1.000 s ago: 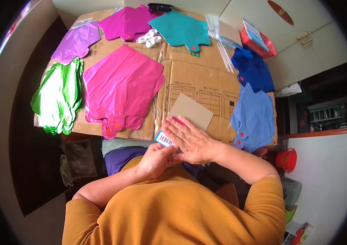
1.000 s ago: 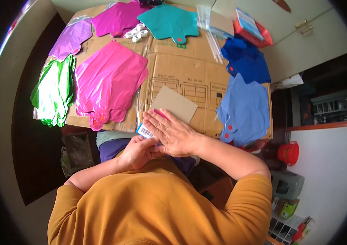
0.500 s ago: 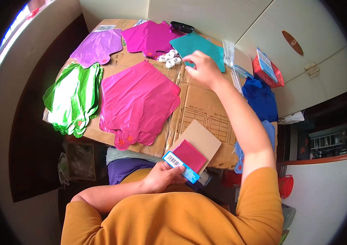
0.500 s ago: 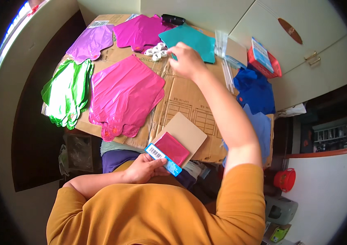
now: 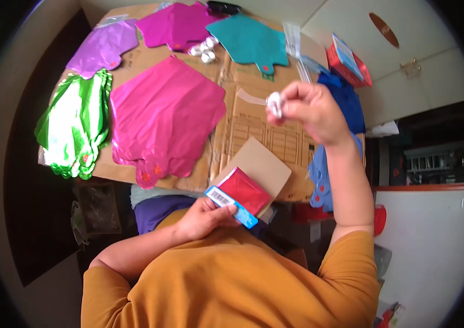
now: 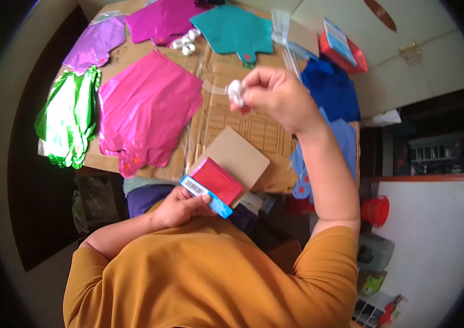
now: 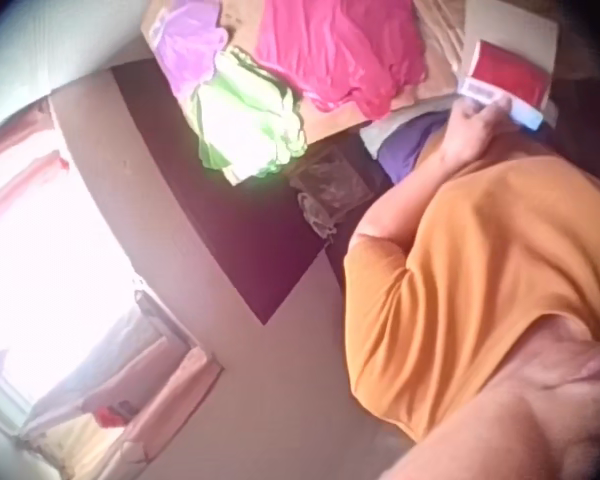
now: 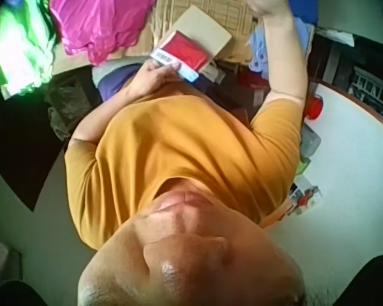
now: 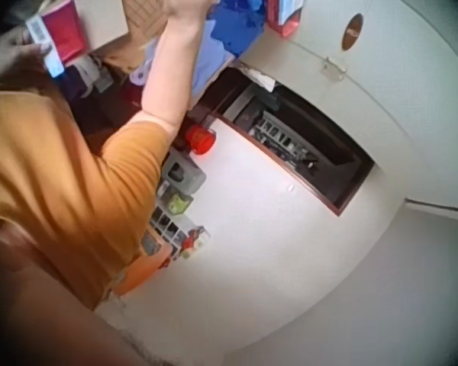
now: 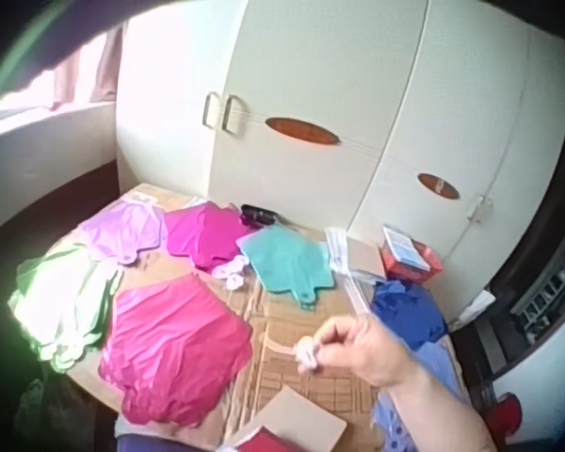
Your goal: Folding colorful foil balloons and placing them into cardboard packaging.
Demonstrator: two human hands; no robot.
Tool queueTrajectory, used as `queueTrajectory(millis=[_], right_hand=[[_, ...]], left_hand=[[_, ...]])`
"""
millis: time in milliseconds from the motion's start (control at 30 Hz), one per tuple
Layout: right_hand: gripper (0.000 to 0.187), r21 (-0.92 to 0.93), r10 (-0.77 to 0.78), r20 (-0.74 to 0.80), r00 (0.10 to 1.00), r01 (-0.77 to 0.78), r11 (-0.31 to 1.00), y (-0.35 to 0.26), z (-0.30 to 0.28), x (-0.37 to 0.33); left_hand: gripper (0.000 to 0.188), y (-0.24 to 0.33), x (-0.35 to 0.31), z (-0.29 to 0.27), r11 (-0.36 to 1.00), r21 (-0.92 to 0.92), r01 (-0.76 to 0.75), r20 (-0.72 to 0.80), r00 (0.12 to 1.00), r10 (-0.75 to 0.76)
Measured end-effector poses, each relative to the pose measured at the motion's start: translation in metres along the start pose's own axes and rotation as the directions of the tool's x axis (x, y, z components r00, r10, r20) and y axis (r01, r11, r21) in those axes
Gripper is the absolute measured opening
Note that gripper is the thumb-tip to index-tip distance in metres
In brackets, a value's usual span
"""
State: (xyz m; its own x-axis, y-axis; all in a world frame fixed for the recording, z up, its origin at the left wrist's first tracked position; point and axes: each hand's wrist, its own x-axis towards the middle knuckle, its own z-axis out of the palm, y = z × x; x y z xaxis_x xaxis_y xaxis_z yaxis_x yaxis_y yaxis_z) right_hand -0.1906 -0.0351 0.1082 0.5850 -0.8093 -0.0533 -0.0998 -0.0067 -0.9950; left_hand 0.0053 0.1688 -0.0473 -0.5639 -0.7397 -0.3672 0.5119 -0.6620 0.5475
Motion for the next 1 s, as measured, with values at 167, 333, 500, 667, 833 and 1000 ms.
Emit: queueTrajectory(millis=[167, 333, 500, 667, 833, 1000], right_hand=[[0.005, -0.054, 0.369, -0.107, 0.923, -0.376, 0.925, 0.025, 0.021, -0.088], [0.007, -0.229, 0.492, 0.117, 0.863, -0.459, 0.859, 0.034, 0.030, -0.100], [0.014, -0.597, 0.537, 0.375, 0.756, -0.246, 0.763, 0.028, 0.041, -0.090], [0.012, -0.803, 0.447, 0.314, 0.837, -0.016, 0.595, 0.010, 0.036, -0.080], [0.015, -0.720, 0.303, 0.310, 0.901, 0.014, 0.694, 0.036, 0.064, -0.073], [0.016, -0.419, 0.359, 0.175, 0.917, -0.261, 0.870, 0.054, 0.066, -0.082]], left_hand=[[0.025, 0.006, -0.001, -0.010, 0.988, 0.155, 0.000, 0.112, 0.994, -0.017], [0.030, 0.007, 0.001, -0.019, 0.962, 0.271, -0.040, 0.195, 0.981, -0.014], [0.028, 0.006, 0.002, -0.026, 0.941, 0.334, -0.060, 0.206, 0.978, -0.011], [0.027, 0.009, 0.000, -0.024, 0.945, 0.323, -0.050, 0.196, 0.981, -0.015], [0.027, 0.011, 0.002, -0.018, 0.929, 0.367, -0.053, 0.225, 0.974, -0.033], [0.025, 0.003, 0.002, -0.021, 0.956, 0.283, -0.075, 0.172, 0.985, 0.026]])
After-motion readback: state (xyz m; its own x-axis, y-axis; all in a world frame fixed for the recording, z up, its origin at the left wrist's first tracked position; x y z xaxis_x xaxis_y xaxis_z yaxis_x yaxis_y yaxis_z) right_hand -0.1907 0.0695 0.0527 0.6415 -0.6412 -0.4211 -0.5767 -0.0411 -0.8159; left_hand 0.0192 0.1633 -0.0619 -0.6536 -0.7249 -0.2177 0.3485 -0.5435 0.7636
